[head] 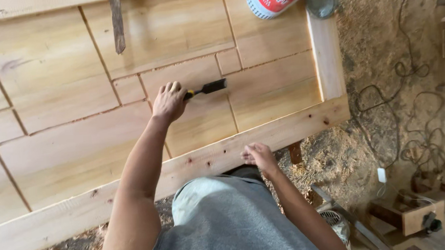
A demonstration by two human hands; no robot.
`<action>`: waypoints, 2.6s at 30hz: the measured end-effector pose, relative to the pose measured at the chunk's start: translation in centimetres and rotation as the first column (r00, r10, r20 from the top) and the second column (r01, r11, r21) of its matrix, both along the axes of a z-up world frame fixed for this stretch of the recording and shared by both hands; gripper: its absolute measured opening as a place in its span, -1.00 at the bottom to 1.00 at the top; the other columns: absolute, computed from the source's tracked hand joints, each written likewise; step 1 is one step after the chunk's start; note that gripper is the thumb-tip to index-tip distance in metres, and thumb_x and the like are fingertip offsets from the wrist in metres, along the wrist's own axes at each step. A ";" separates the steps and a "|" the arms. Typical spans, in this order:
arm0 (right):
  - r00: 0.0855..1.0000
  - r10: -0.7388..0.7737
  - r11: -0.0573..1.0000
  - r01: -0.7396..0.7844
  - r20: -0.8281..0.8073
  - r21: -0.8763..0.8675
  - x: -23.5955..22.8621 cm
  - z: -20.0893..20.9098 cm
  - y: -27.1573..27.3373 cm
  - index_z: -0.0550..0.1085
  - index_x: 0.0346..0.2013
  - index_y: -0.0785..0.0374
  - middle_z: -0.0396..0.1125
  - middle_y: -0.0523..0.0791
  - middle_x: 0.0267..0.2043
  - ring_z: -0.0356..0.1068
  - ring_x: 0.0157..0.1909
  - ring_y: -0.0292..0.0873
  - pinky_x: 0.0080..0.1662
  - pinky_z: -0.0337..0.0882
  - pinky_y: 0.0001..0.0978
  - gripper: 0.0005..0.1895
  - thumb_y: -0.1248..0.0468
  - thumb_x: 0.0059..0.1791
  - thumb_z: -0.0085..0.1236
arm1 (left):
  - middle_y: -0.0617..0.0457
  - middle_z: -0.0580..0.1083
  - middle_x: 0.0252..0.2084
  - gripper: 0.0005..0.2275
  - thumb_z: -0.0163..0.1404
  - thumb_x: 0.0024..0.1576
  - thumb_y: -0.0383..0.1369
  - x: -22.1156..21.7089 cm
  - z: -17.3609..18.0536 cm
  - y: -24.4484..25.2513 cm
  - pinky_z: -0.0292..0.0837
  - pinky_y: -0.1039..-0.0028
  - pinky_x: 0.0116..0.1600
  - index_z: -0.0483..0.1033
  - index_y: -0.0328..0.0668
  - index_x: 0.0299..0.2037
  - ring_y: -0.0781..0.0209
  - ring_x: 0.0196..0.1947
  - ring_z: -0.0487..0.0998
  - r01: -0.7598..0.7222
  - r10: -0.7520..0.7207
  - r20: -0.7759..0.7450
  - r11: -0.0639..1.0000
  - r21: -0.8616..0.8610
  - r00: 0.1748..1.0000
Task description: The person uses a chisel to remove damaged wood from a wooden panel, then applies wood filler to the holes using a putty knife. The person smooths the filler into the surface.
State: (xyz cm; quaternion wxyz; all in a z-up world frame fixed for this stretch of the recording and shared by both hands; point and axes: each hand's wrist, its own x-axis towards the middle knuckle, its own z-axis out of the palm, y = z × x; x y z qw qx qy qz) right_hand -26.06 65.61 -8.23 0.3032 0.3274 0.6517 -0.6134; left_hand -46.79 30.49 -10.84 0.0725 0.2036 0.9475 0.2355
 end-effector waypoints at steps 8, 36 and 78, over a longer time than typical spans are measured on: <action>0.961 0.257 0.954 -0.236 -0.101 0.188 -6.3 0.6 0.9 0.49 -0.23 0.29 0.52 -0.08 -0.24 0.53 -0.21 -0.26 -0.18 0.57 -0.43 -0.83 0.23 0.07 0.07 | -0.05 0.42 -0.03 -0.63 0.16 0.07 -0.34 0.1 0.0 0.7 0.26 0.11 0.20 0.47 -0.10 0.10 -0.06 0.08 0.39 -0.111 0.114 -0.081 0.993 0.038 0.990; 0.611 0.669 0.700 -0.324 -0.423 0.637 -52.0 -3.3 -10.4 0.45 -0.35 0.28 0.47 0.03 -0.38 0.50 -0.28 0.07 -0.22 0.47 -0.11 -0.49 -0.07 -0.20 0.43 | -0.29 0.22 0.29 -0.11 0.39 -0.10 -0.13 -34.0 -0.1 -3.1 0.20 0.00 0.28 0.16 -0.05 0.44 -0.27 0.32 0.18 -0.495 0.531 0.033 0.809 -0.317 0.847; 0.499 0.763 0.441 -0.867 -0.411 -0.233 -36.3 5.1 13.4 0.60 -0.18 0.26 0.55 -0.14 -0.18 0.54 -0.16 -0.32 -0.08 0.55 -0.44 -0.83 0.26 -0.01 0.23 | -0.11 0.59 -0.10 -0.84 0.00 0.27 -0.51 -1.4 -0.4 10.8 0.47 0.29 0.08 0.56 -0.54 -0.07 0.12 -0.09 0.60 -0.945 -0.332 0.895 0.030 0.326 0.298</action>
